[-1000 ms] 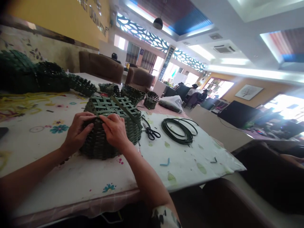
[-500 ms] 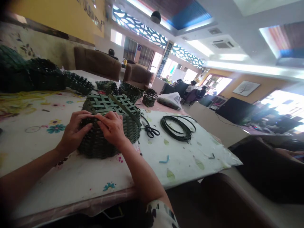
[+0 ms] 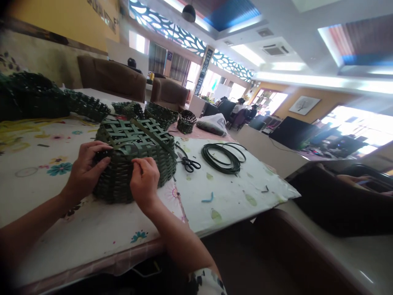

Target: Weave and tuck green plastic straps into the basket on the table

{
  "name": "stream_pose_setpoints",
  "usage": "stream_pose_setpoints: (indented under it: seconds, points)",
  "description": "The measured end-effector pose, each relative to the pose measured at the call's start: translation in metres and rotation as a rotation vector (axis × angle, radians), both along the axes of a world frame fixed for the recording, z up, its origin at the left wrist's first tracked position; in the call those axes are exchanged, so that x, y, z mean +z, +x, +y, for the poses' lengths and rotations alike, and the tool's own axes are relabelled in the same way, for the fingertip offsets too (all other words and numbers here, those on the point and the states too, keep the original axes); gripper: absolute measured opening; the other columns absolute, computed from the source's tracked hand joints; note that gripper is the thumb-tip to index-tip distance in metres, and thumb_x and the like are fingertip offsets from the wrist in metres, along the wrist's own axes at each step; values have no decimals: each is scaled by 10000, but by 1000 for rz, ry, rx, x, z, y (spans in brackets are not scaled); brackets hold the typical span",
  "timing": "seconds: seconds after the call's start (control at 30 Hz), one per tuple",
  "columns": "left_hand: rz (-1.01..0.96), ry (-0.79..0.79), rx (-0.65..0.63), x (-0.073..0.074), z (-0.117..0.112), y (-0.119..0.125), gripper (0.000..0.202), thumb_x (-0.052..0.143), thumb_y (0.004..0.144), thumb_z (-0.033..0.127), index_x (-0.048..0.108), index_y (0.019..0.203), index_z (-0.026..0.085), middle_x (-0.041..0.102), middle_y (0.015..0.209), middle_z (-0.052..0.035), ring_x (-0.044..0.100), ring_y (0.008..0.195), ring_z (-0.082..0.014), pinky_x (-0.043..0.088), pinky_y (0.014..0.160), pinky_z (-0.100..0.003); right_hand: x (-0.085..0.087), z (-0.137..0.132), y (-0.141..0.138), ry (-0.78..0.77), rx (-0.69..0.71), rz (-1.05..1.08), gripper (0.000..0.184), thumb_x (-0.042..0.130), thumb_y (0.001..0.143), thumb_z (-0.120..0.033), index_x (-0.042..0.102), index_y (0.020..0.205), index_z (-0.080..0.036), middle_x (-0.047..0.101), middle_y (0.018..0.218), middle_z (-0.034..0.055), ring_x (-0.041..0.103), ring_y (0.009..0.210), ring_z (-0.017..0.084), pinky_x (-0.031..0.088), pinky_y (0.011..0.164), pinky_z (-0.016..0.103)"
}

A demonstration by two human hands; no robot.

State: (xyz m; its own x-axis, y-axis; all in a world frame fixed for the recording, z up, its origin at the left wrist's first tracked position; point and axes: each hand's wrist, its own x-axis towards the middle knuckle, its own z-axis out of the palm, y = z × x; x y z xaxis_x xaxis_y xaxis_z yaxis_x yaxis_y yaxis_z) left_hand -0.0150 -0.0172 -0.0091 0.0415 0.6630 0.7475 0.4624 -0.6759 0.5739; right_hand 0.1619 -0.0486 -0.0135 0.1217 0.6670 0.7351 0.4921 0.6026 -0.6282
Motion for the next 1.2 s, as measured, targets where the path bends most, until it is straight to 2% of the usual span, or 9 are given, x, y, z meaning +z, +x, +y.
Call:
stream_pose_setpoints:
  seconds: [0.1,0.2,0.3,0.4,0.57,0.73,0.83,0.93,1.2]
  points:
    - [30,12,10,-1,1,0,251,549,973,363,595,1185,237,539,1241,-89,519,1254,-270,396,1171,-503,-7,-1,-3,4,-38,-23,257,490,991,-192,747,1000,-176,684,936,91,662,894,188,558,855,325]
    - [81,47,-1,-4,3,-1,349,533,983,381,598,1302,256,523,1276,-101,498,1266,-287,385,1172,-524,-11,0,-3,27,-66,-48,326,453,1012,-201,728,1186,-193,668,1006,104,660,945,191,560,895,326]
    - [141,73,9,-6,4,-1,387,536,979,394,628,1340,289,524,1273,-108,491,1255,-305,364,1171,-545,-7,3,-1,31,-54,-160,415,450,1015,-222,651,1377,-216,625,1086,109,637,993,195,554,927,321]
    - [153,70,30,-6,4,1,378,547,961,407,649,1311,308,521,1265,-114,490,1257,-323,362,1166,-557,3,7,1,-6,-5,-330,444,471,1024,-271,620,1440,-222,584,1097,105,611,985,198,554,911,312]
    - [125,36,33,-4,2,7,357,582,926,417,649,1255,293,493,1245,-128,492,1245,-338,390,1147,-571,7,17,4,-21,83,-362,425,436,1046,-234,644,1415,-207,581,1006,80,586,943,174,542,894,283]
    - [164,58,98,-1,-2,14,337,558,933,413,607,1235,271,500,1225,-127,474,1254,-345,364,1134,-600,-7,23,15,-38,224,-126,388,413,1040,-193,711,1286,-227,601,981,50,603,849,132,542,769,241]
    - [182,74,136,0,-4,17,333,554,940,409,599,1228,248,498,1223,-130,465,1254,-341,357,1130,-594,-16,21,18,-44,133,56,343,423,1006,-177,750,1109,-194,621,920,43,597,755,123,529,694,237]
    - [206,82,141,2,-3,18,346,582,930,411,587,1232,245,497,1222,-126,458,1259,-338,351,1134,-585,-20,17,16,-32,61,82,292,459,941,-139,747,971,-178,653,841,32,619,753,134,537,733,247]
    - [238,72,154,7,0,18,400,641,882,455,575,1203,226,495,1192,-129,438,1256,-352,344,1129,-596,-21,5,7,-70,-62,6,291,482,893,-110,758,958,-176,751,921,77,698,890,183,559,872,299]
